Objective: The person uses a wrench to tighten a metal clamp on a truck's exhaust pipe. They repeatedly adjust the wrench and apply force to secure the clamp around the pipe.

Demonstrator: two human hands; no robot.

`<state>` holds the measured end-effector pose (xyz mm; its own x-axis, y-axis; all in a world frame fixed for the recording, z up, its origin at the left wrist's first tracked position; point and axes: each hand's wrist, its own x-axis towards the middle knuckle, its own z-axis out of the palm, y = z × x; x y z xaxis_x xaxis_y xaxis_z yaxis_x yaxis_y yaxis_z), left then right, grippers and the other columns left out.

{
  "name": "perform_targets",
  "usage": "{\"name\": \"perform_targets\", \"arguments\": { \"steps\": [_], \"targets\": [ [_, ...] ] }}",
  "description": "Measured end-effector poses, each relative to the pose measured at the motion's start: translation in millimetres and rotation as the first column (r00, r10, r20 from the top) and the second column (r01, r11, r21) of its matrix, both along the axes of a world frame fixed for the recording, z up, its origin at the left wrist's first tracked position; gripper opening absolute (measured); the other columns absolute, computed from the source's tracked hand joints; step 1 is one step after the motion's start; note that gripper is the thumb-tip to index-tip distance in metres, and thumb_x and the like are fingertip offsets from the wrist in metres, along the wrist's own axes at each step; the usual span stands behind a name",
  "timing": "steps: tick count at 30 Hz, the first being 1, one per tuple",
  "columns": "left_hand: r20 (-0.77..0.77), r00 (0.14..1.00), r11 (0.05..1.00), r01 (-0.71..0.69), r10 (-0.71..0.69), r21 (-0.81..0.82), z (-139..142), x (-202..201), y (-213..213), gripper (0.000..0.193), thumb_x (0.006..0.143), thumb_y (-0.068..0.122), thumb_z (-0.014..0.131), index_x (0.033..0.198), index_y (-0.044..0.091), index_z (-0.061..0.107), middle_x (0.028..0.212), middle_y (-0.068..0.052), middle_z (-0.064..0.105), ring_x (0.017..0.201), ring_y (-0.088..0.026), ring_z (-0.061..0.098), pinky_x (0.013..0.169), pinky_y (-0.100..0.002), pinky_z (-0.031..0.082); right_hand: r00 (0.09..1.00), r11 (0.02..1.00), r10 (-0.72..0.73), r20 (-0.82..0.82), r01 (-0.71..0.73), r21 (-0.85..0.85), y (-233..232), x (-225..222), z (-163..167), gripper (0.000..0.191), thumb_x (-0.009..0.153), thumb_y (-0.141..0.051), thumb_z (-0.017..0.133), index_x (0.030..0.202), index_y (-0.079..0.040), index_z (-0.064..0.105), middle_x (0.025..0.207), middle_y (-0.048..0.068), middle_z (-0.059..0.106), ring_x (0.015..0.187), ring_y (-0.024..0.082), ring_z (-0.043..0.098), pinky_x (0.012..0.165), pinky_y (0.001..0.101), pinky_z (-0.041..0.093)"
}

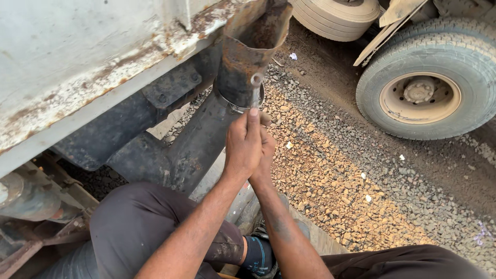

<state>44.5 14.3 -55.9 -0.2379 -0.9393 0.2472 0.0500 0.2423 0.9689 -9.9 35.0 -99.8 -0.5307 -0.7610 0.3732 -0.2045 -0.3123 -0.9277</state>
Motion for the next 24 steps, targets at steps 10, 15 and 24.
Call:
{"name": "perform_targets", "arguments": {
  "steps": [10, 15, 24],
  "targets": [
    [-0.152, 0.984, 0.995, 0.098, -0.096, 0.004, -19.2, -1.4, -10.5, 0.052, 0.111, 0.040, 0.040, 0.085, 0.003, 0.065, 0.080, -0.006, 0.071, 0.071, -0.014, 0.065, 0.067, -0.033, 0.055, 0.993, 0.995, 0.045, 0.112, -0.054, 0.085, 0.8, -3.5, 13.2, 0.034, 0.106, -0.022, 0.056, 0.086, 0.001, 0.070, 0.069, -0.001, 0.064, 0.065, 0.010, 0.056, 0.059, 0.0286, 0.044],
    [-0.096, 0.995, 0.999, 0.012, -0.009, 0.032, -26.4, -6.0, -7.8, 0.054, 0.111, 0.042, 0.042, 0.079, 0.002, 0.060, 0.073, -0.007, 0.067, 0.065, -0.014, 0.060, 0.061, -0.034, 0.051, 0.994, 0.976, 0.053, -0.099, -0.073, -0.207, 0.0, 6.0, 15.1, 0.027, 0.104, -0.015, 0.059, 0.091, 0.006, 0.069, 0.100, 0.005, 0.065, 0.096, 0.015, 0.056, 0.080, 0.0297, 0.048],
    [-0.122, 0.989, 0.996, 0.087, -0.084, 0.024, -19.7, -7.5, -14.1, 0.051, 0.110, 0.040, 0.042, 0.080, 0.003, 0.060, 0.074, -0.005, 0.067, 0.064, -0.012, 0.059, 0.060, -0.033, 0.051, 0.992, 0.997, 0.077, 0.103, -0.073, -0.038, -1.4, -6.4, 4.5, 0.024, 0.102, -0.017, 0.060, 0.093, 0.003, 0.070, 0.087, 0.002, 0.068, 0.083, 0.011, 0.061, 0.074, 0.0280, 0.050]
  ]
}}
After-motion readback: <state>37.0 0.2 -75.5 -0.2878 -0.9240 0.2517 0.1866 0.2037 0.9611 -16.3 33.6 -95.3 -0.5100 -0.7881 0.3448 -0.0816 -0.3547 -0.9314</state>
